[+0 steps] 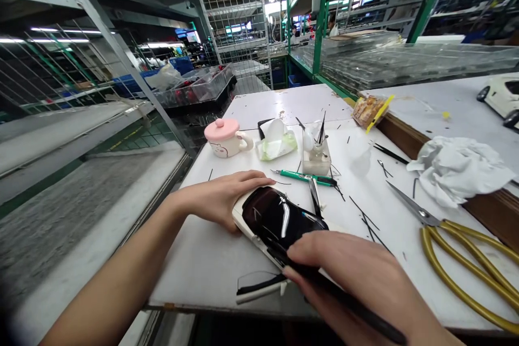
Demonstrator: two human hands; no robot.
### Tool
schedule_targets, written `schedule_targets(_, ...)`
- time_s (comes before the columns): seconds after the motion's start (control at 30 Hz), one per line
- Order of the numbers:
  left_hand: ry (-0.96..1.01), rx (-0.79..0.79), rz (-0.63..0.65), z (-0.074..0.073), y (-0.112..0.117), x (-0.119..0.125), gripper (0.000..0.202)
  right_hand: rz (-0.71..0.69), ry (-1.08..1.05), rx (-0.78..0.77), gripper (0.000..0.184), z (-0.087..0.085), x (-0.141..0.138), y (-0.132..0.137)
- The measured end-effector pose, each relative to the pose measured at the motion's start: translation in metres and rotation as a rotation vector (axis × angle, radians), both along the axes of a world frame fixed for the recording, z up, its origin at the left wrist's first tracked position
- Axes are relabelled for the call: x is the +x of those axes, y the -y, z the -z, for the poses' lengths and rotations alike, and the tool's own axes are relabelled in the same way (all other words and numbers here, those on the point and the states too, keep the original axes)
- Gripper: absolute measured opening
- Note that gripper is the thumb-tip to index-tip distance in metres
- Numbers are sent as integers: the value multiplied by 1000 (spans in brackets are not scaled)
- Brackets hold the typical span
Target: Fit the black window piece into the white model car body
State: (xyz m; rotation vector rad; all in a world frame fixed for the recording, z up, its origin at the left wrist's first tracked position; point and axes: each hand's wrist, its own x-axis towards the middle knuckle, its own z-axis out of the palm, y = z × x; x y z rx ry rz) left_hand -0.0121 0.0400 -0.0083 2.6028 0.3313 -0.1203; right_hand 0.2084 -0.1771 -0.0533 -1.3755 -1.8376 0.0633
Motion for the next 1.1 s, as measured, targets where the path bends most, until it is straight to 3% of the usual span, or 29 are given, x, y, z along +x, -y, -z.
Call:
schedule_targets(0.13,18,-27,27,4,-7,1,109,-171,149,97,14,-13,-12,-19)
schedule_targets(0.4,24,-43,16,6,-8,1,114,-152,130,44,11,-12,-14,-22)
schedule_targets(0.63,42,-32,19,10,-8,0,110,-208,351,160,23,-11,-15,-18)
schedule_targets(0.77,34,-27,22,10,-8,0,113,-227,329,189,20,-12,-20,-21)
schedule_targets(1.0,6,-10,12,11,-8,-2,117,-187,-20,-65,7,-12,-24,-20)
schedule_targets(1.1,-73,15,-61,6,3,-3,118,-123,-139,-213,18,-13,-23,-23)
